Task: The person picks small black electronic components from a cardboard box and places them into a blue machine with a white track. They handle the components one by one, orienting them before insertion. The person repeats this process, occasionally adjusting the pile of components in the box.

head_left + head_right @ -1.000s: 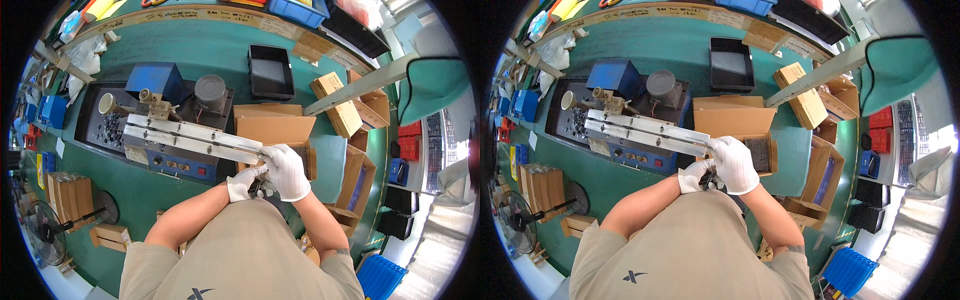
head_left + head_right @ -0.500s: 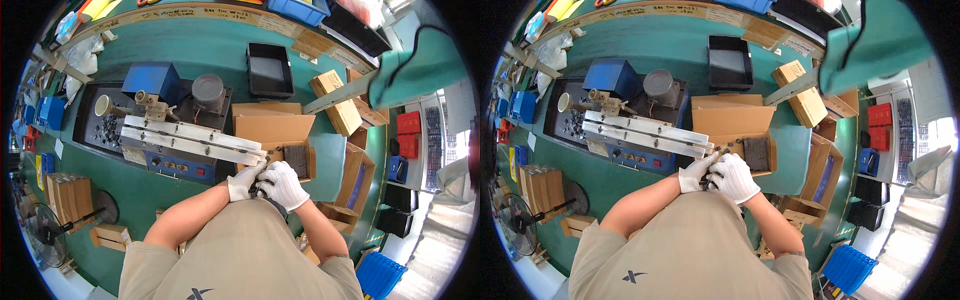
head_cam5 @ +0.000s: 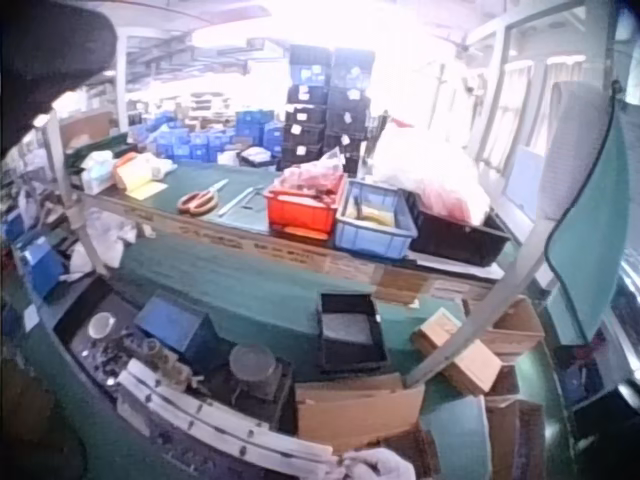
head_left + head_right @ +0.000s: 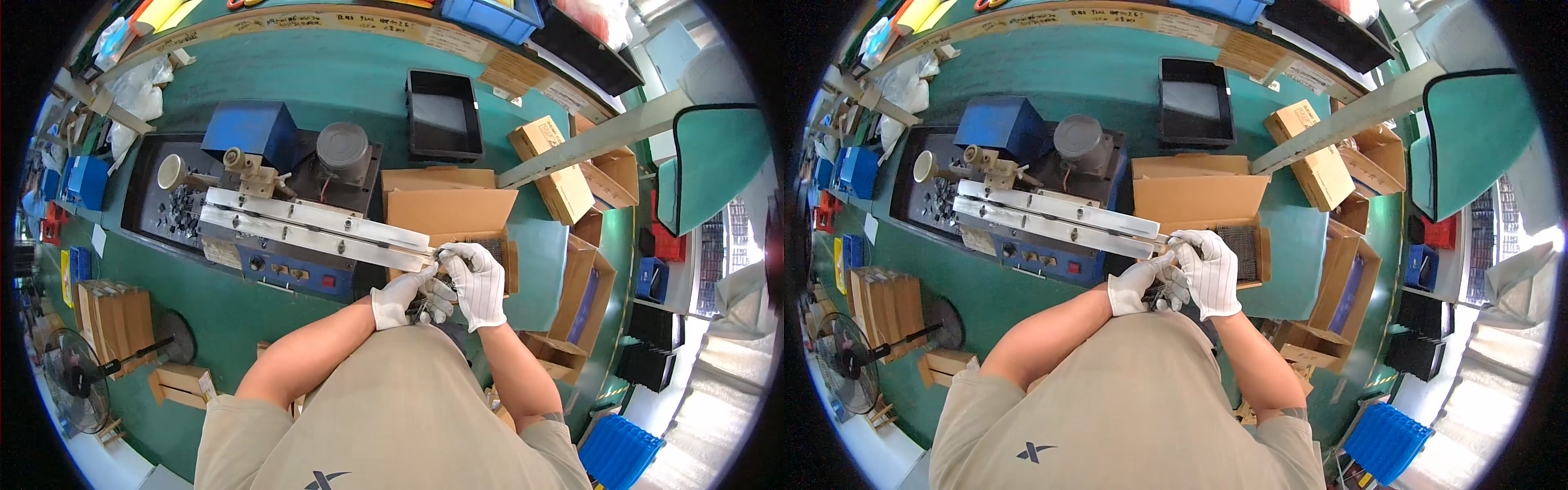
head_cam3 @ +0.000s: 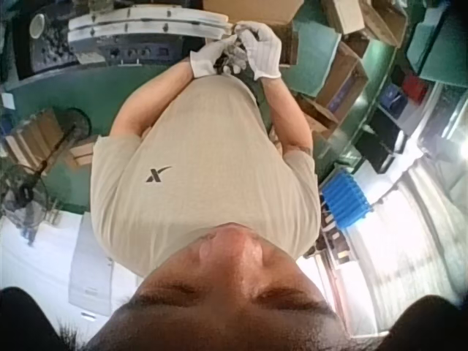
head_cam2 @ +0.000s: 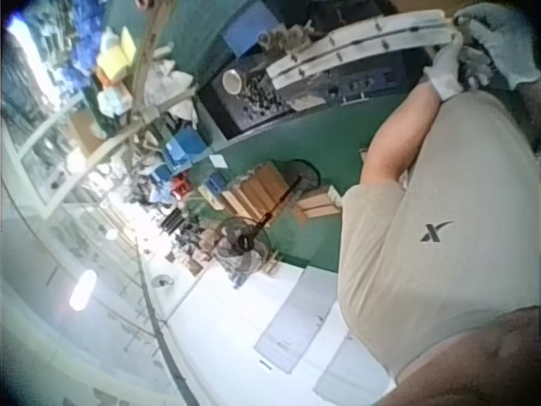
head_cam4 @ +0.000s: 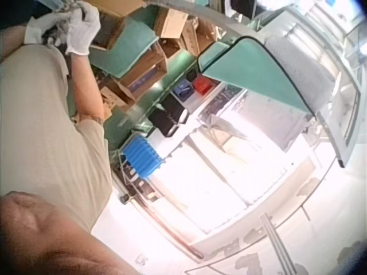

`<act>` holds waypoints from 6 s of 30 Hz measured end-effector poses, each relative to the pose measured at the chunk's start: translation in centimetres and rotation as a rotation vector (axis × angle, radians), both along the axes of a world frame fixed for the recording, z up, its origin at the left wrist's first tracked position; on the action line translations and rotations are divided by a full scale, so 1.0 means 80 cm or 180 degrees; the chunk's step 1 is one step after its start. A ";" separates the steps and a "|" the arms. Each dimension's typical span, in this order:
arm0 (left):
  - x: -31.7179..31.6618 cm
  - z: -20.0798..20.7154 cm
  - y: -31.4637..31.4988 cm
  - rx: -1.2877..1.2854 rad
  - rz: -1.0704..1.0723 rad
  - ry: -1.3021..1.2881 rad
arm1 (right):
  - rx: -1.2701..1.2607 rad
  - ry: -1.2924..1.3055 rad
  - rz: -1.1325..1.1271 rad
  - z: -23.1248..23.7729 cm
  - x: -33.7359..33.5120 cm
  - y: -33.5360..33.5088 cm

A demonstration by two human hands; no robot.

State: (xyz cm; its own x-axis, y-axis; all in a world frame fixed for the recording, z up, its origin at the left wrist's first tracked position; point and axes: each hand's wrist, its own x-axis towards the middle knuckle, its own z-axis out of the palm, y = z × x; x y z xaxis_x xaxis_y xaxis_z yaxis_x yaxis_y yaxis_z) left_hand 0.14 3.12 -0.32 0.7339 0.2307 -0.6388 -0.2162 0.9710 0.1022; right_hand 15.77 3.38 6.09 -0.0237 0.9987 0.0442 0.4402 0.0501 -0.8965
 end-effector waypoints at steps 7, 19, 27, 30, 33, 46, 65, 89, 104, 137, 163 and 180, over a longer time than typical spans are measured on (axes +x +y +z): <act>0.009 -0.018 -0.005 -0.0089 0.0254 0.0329 | 0.0676 -0.0218 0.0237 -0.007 -0.016 -0.003; 0.000 -0.041 -0.004 -0.0687 0.0295 -0.0431 | 0.0439 -0.1468 0.2002 0.046 0.022 -0.029; -0.001 -0.029 -0.004 -0.0545 0.0373 -0.0580 | 0.0704 -0.1385 0.1804 0.009 0.033 -0.035; -0.004 -0.037 -0.004 -0.0479 0.0407 -0.0336 | 0.0882 -0.1343 0.1640 0.001 0.031 -0.039; -0.004 -0.031 -0.005 -0.0438 0.0418 -0.0171 | 0.0599 -0.0899 0.1202 0.005 0.026 -0.037; -0.005 0.007 -0.005 -0.0200 0.0510 0.0192 | 0.1398 -0.1035 0.0787 0.014 -0.008 0.008; 0.000 -0.031 -0.011 0.0706 0.0536 -0.0071 | 0.0954 -0.1343 0.1378 0.032 0.004 -0.016; 0.001 -0.005 -0.005 -0.0137 0.0147 0.0128 | 0.0827 -0.0497 0.0271 0.011 -0.003 0.002; 0.004 -0.019 -0.010 -0.0561 0.0611 -0.0129 | 0.1070 -0.1282 0.1435 0.043 0.002 -0.017; 0.004 -0.016 -0.020 -0.0629 0.0517 0.0521 | 0.1526 -0.1068 0.0687 0.014 -0.022 0.009; -0.001 -0.005 -0.023 0.0063 0.0269 0.0125 | 0.0498 -0.0322 0.0097 0.012 0.013 -0.016; 0.005 -0.021 -0.033 -0.0132 0.0489 0.0588 | 0.1317 -0.0462 0.0302 -0.001 -0.024 0.000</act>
State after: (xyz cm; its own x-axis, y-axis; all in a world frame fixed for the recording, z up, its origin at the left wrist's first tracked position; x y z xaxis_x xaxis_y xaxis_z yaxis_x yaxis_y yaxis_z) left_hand 0.52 0.45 -1.97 0.5620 0.3014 -0.7703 -0.3432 0.9323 0.1144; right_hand 13.81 3.38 6.02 -0.1498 0.8908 0.4291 0.5360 0.4378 -0.7218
